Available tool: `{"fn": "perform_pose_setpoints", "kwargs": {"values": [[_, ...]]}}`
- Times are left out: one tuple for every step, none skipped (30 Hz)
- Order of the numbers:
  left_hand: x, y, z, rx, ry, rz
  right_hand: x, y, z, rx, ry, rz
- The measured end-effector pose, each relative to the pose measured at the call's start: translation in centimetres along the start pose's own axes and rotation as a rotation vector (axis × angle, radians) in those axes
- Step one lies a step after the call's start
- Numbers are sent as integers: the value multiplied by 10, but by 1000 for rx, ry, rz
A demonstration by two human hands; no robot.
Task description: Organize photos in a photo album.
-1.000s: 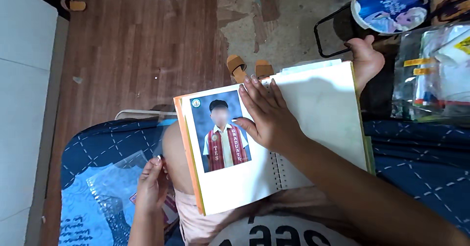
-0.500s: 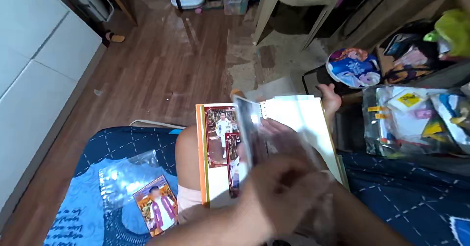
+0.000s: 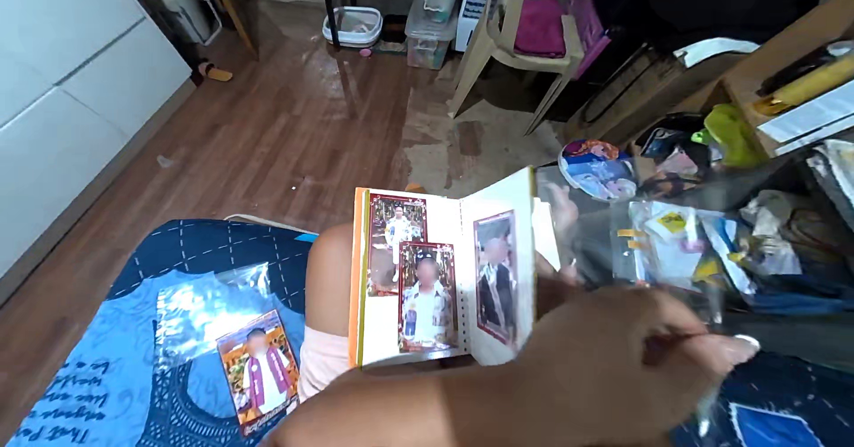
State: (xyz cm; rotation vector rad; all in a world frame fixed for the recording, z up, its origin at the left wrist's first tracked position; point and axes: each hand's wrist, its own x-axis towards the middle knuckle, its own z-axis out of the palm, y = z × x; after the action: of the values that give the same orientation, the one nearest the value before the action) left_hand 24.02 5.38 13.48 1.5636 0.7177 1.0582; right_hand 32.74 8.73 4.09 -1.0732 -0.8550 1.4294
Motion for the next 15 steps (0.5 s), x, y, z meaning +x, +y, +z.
{"fn": "perform_pose_setpoints", "kwargs": {"values": [[-10, 3, -12, -30, 44, 20, -2, -11, 1, -184, -39, 104], [-23, 2, -26, -67, 98, 60, -5, -33, 9, -342, -95, 278], [-39, 1, -41, -102, 148, 85, -5, -48, 11, -446, -121, 387], [-56, -1, -59, -104, 198, 86, -10, -21, -12, -481, -196, 134], [-74, -3, -76, -84, 279, 68, -8, 13, -36, -490, -252, -134], [-92, -4, -91, -68, 379, 27, -4, 35, -49, -522, -282, -296], [-108, -5, -105, -40, 489, -24, -2, 45, -55, -597, -293, -375], [-123, -6, -119, 7, 581, -70, -3, 50, -55, -709, -292, -431], [-136, -9, -131, 69, 655, -118, -5, 52, -52, -827, -293, -496], [-149, -13, -141, 124, 724, -166, -7, 51, -45, -925, -308, -558], [-159, -17, -150, 158, 785, -204, -9, 45, -34, -1002, -337, -598], [-168, -21, -157, 166, 839, -236, -12, 40, -23, -1063, -383, -610], [-175, -25, -163, 164, 885, -268, -16, 35, -13, -1107, -432, -604], [-182, -28, -170, 167, 924, -301, -19, 29, -2, -1140, -493, -557], [-188, -31, -177, 181, 948, -335, -22, 20, 9, -1166, -570, -467]]}}
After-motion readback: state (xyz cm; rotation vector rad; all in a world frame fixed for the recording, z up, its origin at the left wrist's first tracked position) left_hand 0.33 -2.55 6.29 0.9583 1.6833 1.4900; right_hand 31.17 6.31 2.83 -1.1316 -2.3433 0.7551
